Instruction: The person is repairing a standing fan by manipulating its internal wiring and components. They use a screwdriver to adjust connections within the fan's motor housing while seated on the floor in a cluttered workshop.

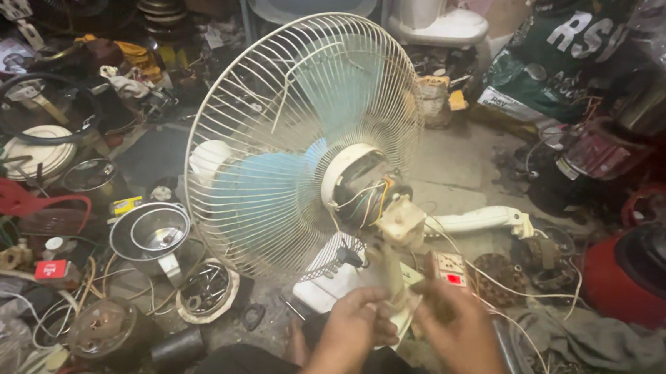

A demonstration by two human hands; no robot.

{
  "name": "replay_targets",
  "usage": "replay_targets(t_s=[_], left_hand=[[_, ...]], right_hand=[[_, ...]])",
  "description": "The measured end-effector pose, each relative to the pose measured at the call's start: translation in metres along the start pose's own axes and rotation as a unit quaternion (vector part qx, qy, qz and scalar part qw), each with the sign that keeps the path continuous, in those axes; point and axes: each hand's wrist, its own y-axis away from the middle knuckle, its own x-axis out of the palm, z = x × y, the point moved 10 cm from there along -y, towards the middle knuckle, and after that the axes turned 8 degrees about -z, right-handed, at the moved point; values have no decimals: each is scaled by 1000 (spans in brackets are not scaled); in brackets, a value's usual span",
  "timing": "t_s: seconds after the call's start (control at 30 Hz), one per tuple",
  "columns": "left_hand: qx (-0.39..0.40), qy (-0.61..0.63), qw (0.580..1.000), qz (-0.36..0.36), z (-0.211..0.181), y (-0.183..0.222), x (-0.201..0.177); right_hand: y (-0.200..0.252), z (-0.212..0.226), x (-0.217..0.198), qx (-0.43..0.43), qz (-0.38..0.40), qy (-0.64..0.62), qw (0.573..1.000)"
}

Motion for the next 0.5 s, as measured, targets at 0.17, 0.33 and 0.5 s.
replay_targets(t_s=[0.17, 0.33, 0.5], left_hand=[[212, -364, 907, 16, -32, 10, -3], [556, -366, 745, 49, -81, 49, 15], [50, -199, 975, 85, -30, 8, -3]], right_hand=[[14, -9, 46, -73, 82, -123, 986], [9, -16, 48, -51, 117, -59, 990], [9, 8, 57, -31, 132, -69, 988]])
